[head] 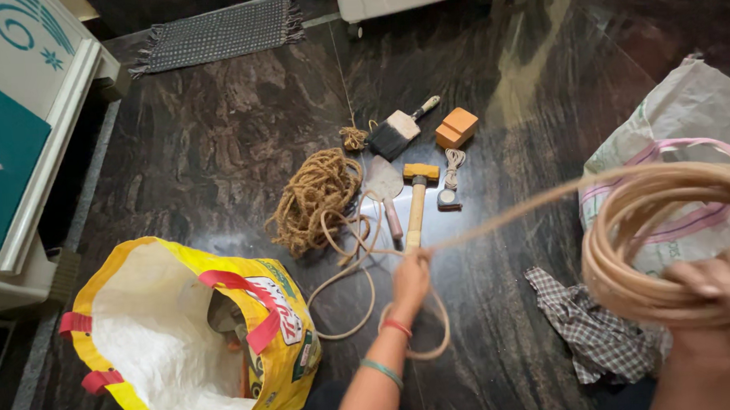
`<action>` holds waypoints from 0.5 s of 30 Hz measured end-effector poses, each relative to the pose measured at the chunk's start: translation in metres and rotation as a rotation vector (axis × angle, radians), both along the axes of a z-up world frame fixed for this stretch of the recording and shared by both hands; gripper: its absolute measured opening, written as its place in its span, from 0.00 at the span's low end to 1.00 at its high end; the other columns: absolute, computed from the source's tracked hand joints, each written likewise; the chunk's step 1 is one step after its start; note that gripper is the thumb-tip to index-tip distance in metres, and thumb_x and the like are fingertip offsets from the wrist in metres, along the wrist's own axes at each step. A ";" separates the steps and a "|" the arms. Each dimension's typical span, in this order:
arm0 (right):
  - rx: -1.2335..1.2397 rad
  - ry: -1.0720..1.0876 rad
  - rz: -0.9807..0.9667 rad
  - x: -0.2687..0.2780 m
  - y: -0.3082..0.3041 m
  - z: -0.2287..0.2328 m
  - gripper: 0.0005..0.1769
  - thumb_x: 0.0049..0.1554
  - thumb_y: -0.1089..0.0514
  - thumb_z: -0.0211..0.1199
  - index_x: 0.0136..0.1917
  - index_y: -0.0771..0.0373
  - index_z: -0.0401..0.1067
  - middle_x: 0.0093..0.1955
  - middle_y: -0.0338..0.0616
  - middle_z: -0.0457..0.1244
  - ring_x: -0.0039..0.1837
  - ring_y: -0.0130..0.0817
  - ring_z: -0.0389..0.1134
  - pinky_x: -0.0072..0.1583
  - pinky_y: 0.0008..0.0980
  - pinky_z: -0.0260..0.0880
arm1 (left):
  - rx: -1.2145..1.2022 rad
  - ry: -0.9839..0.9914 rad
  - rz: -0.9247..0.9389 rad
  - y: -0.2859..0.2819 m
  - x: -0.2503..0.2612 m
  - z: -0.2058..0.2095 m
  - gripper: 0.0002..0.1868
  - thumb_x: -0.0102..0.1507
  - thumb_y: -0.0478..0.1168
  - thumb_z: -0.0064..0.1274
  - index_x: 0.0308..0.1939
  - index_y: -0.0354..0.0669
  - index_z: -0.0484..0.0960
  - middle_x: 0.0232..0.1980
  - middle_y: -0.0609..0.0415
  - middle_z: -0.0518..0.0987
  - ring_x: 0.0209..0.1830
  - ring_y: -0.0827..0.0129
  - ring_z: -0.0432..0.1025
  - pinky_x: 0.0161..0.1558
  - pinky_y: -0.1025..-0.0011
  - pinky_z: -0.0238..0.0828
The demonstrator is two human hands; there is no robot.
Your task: The person sits on the floor and coils a long rope by hand into a neat bundle. They repeatedly loop the rope and adjust the coils to keep them organized.
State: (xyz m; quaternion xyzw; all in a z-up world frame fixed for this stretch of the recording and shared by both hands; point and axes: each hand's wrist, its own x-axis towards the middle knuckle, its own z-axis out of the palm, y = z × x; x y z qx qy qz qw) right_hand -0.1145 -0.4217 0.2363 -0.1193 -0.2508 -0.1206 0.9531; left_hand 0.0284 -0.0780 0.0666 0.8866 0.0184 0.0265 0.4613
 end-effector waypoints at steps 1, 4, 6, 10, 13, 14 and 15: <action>-0.122 0.024 -0.065 -0.001 0.002 0.008 0.04 0.72 0.60 0.50 0.54 0.62 0.64 0.34 0.31 0.59 0.35 0.19 0.63 0.55 0.28 0.63 | 0.021 -0.003 0.037 0.001 0.009 0.019 0.18 0.70 0.55 0.47 0.43 0.46 0.82 0.39 0.37 0.80 0.41 0.40 0.74 0.40 0.46 0.67; -0.348 0.180 -0.240 -0.003 0.019 0.024 0.20 0.64 0.59 0.58 0.68 0.62 0.66 0.33 0.33 0.59 0.35 0.23 0.62 0.55 0.33 0.65 | 0.079 -0.283 -0.045 0.013 0.027 0.091 0.16 0.70 0.51 0.48 0.42 0.44 0.84 0.42 0.39 0.80 0.43 0.42 0.74 0.42 0.49 0.67; -0.367 0.269 -0.279 -0.005 0.029 0.024 0.26 0.60 0.61 0.61 0.71 0.61 0.65 0.33 0.34 0.59 0.36 0.25 0.63 0.56 0.36 0.68 | -0.074 -0.508 -0.047 0.012 0.042 0.136 0.13 0.70 0.46 0.47 0.43 0.43 0.82 0.44 0.42 0.82 0.48 0.47 0.76 0.49 0.53 0.71; -0.455 0.427 -0.328 0.016 0.043 -0.006 0.19 0.60 0.67 0.62 0.63 0.70 0.62 0.40 0.40 0.60 0.36 0.28 0.62 0.49 0.36 0.70 | -0.352 -0.906 0.067 0.013 0.046 0.141 0.10 0.74 0.41 0.42 0.47 0.42 0.77 0.50 0.42 0.80 0.56 0.50 0.74 0.59 0.58 0.72; -0.599 0.697 -0.372 0.028 0.063 -0.023 0.21 0.58 0.65 0.58 0.65 0.65 0.63 0.40 0.37 0.60 0.37 0.29 0.62 0.48 0.40 0.71 | 0.262 -0.306 -0.348 0.010 0.041 0.089 0.12 0.67 0.41 0.45 0.42 0.46 0.85 0.36 0.46 0.83 0.43 0.52 0.78 0.58 0.35 0.50; -0.606 0.673 -0.329 0.031 0.064 -0.024 0.21 0.59 0.64 0.59 0.65 0.66 0.64 0.38 0.38 0.59 0.36 0.30 0.62 0.47 0.40 0.70 | 0.218 -0.144 -0.297 0.020 0.044 0.079 0.13 0.65 0.43 0.47 0.46 0.49 0.86 0.35 0.45 0.82 0.39 0.52 0.77 0.49 0.44 0.62; -0.608 0.650 -0.290 0.034 0.068 -0.026 0.20 0.60 0.64 0.59 0.65 0.67 0.65 0.36 0.38 0.58 0.36 0.30 0.61 0.47 0.40 0.69 | 0.176 0.015 -0.248 0.028 0.047 0.076 0.15 0.64 0.45 0.49 0.49 0.51 0.87 0.33 0.44 0.81 0.35 0.53 0.77 0.39 0.53 0.73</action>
